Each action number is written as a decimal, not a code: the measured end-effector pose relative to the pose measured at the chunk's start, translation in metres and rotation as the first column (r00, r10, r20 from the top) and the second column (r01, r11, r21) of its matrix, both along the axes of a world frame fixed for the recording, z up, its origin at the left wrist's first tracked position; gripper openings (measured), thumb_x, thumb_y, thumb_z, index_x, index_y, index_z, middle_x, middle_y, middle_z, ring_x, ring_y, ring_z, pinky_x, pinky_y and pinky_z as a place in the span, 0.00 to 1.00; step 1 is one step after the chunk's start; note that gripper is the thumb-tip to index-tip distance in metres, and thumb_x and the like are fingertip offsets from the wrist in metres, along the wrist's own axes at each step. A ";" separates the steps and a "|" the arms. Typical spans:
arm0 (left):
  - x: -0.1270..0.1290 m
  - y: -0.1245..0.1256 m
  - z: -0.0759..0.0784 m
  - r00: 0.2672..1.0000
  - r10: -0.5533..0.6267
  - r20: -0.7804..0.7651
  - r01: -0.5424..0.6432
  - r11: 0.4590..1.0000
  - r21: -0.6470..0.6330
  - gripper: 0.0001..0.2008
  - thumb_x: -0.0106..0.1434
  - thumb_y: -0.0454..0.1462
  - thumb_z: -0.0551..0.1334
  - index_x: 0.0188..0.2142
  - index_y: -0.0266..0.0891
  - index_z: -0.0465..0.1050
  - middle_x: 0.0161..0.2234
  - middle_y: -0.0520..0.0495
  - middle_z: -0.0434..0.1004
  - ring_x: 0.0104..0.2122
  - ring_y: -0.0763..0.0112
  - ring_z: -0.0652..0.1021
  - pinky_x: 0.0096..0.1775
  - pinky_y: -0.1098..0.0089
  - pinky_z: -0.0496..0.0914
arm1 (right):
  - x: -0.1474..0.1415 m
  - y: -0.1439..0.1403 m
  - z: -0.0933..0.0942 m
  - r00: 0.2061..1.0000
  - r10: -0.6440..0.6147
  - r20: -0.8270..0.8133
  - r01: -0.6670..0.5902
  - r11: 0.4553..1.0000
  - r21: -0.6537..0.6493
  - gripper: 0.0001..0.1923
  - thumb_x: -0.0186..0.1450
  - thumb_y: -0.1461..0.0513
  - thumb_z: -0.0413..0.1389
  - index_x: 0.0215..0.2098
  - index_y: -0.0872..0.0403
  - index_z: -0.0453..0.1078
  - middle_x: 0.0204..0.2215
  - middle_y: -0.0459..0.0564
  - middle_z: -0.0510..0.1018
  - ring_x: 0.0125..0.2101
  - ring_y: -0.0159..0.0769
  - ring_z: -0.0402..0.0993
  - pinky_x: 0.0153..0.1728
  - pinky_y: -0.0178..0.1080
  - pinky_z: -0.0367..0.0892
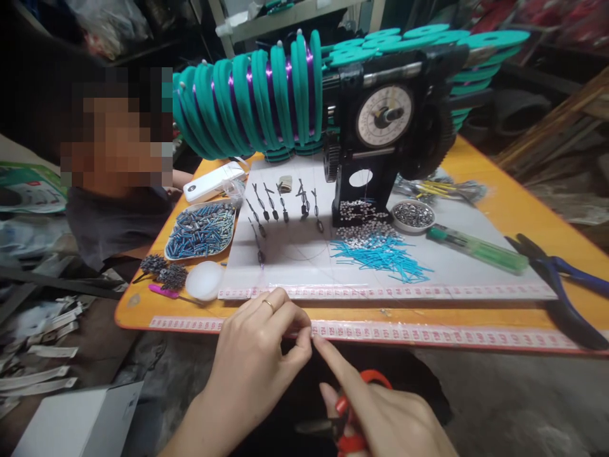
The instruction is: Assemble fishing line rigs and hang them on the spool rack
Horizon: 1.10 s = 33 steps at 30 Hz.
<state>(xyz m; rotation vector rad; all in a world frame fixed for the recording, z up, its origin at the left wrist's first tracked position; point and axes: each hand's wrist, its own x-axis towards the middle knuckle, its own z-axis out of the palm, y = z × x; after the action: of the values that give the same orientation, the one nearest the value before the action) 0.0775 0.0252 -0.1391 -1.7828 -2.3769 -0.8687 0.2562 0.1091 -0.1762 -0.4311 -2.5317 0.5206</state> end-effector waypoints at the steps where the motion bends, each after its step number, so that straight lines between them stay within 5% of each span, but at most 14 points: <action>1: 0.001 0.000 0.001 1.000 0.002 -0.004 -0.002 1.000 -0.011 0.06 0.60 0.28 0.63 0.31 0.39 0.70 0.32 0.51 0.73 0.31 0.66 0.73 0.33 0.63 0.63 | -0.005 -0.001 0.002 0.997 0.071 0.006 -0.071 0.997 0.016 0.31 0.69 0.66 0.48 0.70 0.54 0.51 0.19 0.36 0.70 0.17 0.18 0.68 0.24 0.19 0.64; 4: 0.001 0.002 0.002 1.000 0.005 0.000 -0.005 0.999 -0.037 0.06 0.60 0.28 0.64 0.30 0.39 0.70 0.32 0.51 0.73 0.31 0.65 0.73 0.32 0.62 0.63 | -0.013 -0.002 0.004 0.989 0.138 0.055 -0.140 0.990 0.028 0.36 0.68 0.70 0.43 0.73 0.61 0.41 0.21 0.37 0.72 0.20 0.19 0.71 0.25 0.20 0.66; 9: -0.003 0.000 0.003 0.998 -0.017 0.061 0.020 0.999 -0.042 0.05 0.62 0.28 0.63 0.30 0.38 0.71 0.32 0.50 0.73 0.32 0.65 0.74 0.32 0.63 0.64 | -0.010 -0.004 -0.002 0.985 0.104 0.137 -0.108 0.994 0.022 0.40 0.63 0.72 0.41 0.73 0.59 0.39 0.27 0.39 0.76 0.25 0.20 0.74 0.27 0.21 0.67; 16: -0.010 -0.008 0.003 0.982 -0.087 0.170 0.093 0.995 -0.026 0.05 0.67 0.31 0.62 0.36 0.42 0.75 0.33 0.51 0.74 0.34 0.67 0.74 0.33 0.66 0.64 | -0.007 -0.003 -0.004 0.976 0.030 0.218 -0.091 0.956 0.278 0.40 0.62 0.71 0.43 0.72 0.63 0.43 0.23 0.42 0.73 0.21 0.26 0.71 0.23 0.27 0.66; 22: -0.005 -0.006 0.000 0.990 -0.025 0.139 0.032 0.998 -0.049 0.06 0.66 0.31 0.61 0.33 0.41 0.72 0.32 0.52 0.73 0.34 0.66 0.73 0.35 0.65 0.63 | -0.009 0.006 0.009 0.992 0.096 0.082 -0.105 0.989 0.102 0.36 0.64 0.72 0.40 0.71 0.62 0.45 0.20 0.36 0.71 0.20 0.18 0.70 0.24 0.20 0.64; 27: 0.002 -0.001 0.003 0.998 0.018 0.055 -0.013 0.996 -0.083 0.05 0.64 0.30 0.61 0.32 0.42 0.71 0.32 0.52 0.72 0.34 0.65 0.72 0.35 0.63 0.62 | -0.007 -0.003 0.003 0.998 0.066 0.022 -0.067 0.996 0.063 0.33 0.71 0.68 0.42 0.73 0.59 0.42 0.20 0.36 0.70 0.19 0.18 0.69 0.26 0.20 0.65; 33: 0.004 0.004 0.008 0.999 0.012 0.034 -0.007 0.992 -0.129 0.06 0.62 0.28 0.62 0.31 0.39 0.70 0.31 0.51 0.73 0.32 0.63 0.73 0.33 0.62 0.63 | -0.006 -0.010 -0.005 0.987 0.092 0.129 -0.076 0.989 -0.126 0.39 0.67 0.71 0.42 0.74 0.56 0.35 0.26 0.40 0.76 0.26 0.21 0.75 0.31 0.21 0.70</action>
<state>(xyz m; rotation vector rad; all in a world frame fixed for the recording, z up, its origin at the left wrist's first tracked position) 0.0817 0.0292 -0.1307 -1.8127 -2.5147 -0.7680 0.2503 0.0996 -0.1808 -0.4170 -2.6659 0.7009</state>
